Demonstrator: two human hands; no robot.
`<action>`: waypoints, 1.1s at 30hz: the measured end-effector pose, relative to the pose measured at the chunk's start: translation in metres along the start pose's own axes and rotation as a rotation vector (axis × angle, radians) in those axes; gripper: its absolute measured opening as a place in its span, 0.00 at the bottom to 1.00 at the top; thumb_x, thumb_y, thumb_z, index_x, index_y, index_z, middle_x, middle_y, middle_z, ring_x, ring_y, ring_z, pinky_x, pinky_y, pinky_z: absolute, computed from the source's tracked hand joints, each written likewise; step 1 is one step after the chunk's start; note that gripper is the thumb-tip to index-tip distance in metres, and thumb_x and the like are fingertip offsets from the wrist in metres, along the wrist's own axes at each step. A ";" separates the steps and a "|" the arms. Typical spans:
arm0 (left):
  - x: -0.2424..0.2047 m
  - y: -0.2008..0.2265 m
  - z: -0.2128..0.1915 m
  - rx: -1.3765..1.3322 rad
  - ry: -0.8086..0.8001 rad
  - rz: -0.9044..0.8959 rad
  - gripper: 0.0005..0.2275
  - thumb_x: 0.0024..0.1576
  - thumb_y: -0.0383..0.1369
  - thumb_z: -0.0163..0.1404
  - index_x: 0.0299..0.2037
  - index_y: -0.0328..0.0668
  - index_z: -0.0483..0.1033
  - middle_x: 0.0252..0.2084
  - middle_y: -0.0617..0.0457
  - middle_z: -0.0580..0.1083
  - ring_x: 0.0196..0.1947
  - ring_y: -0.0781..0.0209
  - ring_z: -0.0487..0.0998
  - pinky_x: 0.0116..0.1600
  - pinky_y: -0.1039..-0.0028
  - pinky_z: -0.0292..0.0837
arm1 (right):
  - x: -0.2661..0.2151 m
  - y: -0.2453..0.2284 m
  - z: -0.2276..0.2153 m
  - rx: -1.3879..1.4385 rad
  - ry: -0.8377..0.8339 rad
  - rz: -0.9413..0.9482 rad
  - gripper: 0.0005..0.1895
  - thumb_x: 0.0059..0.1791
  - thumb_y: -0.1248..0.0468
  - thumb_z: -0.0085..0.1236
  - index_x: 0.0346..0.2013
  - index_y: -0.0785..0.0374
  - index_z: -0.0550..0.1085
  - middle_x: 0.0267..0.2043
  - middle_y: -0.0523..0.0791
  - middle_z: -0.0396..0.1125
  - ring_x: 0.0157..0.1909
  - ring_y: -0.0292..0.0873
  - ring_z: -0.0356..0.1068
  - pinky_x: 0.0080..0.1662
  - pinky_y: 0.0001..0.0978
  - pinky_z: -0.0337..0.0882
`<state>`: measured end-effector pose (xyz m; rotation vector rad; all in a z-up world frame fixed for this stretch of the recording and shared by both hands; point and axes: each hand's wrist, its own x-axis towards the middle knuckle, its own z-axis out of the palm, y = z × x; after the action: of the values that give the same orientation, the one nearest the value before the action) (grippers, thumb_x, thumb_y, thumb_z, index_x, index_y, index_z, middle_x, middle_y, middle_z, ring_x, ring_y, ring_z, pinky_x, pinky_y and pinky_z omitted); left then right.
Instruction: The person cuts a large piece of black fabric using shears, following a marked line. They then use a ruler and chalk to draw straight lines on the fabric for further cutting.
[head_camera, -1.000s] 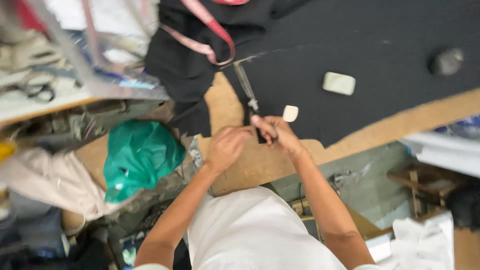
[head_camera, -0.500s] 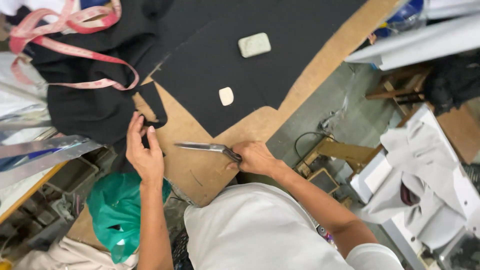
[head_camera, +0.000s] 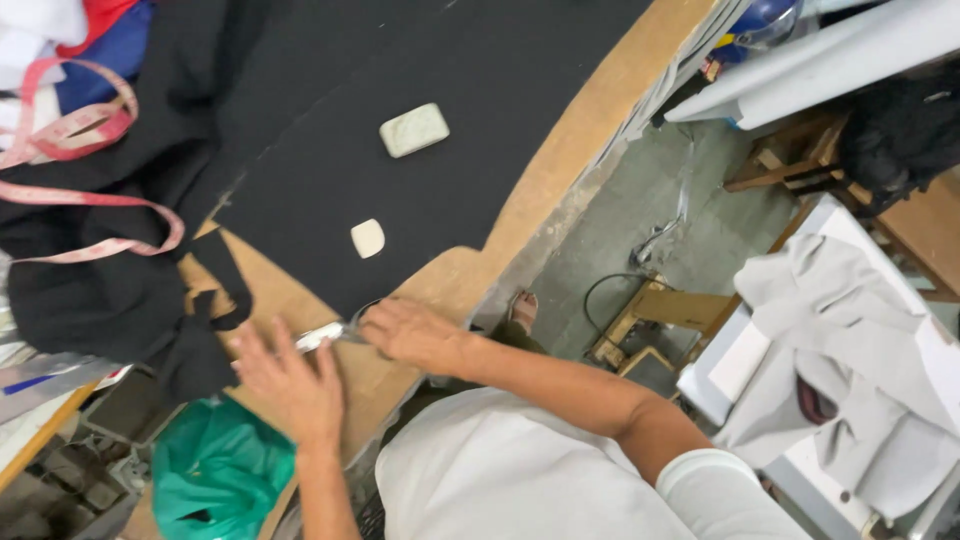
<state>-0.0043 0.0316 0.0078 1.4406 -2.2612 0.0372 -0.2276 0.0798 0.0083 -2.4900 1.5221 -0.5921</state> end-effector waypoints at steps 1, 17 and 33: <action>0.003 0.010 -0.010 0.003 0.005 -0.006 0.31 0.68 0.49 0.54 0.76 0.35 0.70 0.78 0.26 0.61 0.77 0.24 0.59 0.75 0.39 0.50 | -0.009 0.005 -0.020 0.000 -0.001 -0.008 0.10 0.52 0.64 0.62 0.46 0.60 0.71 0.46 0.46 0.63 0.49 0.50 0.65 0.50 0.41 0.68; 0.082 0.205 0.009 0.078 0.224 -0.359 0.24 0.69 0.26 0.59 0.74 0.30 0.67 0.78 0.31 0.59 0.77 0.26 0.59 0.74 0.37 0.55 | -0.285 0.345 -0.240 0.075 0.168 0.415 0.08 0.57 0.67 0.58 0.51 0.61 0.75 0.55 0.50 0.67 0.59 0.55 0.69 0.61 0.48 0.69; 0.114 0.202 0.097 0.680 -0.017 -0.452 0.20 0.63 0.39 0.61 0.66 0.49 0.83 0.46 0.53 0.78 0.41 0.51 0.81 0.40 0.64 0.79 | 0.014 0.577 -0.282 0.183 0.056 0.075 0.05 0.58 0.62 0.58 0.44 0.59 0.76 0.50 0.48 0.69 0.54 0.53 0.68 0.57 0.45 0.68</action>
<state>-0.2537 0.0003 0.0092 2.2662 -1.9579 0.7060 -0.8097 -0.1837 0.0731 -2.2888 1.5001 -0.7575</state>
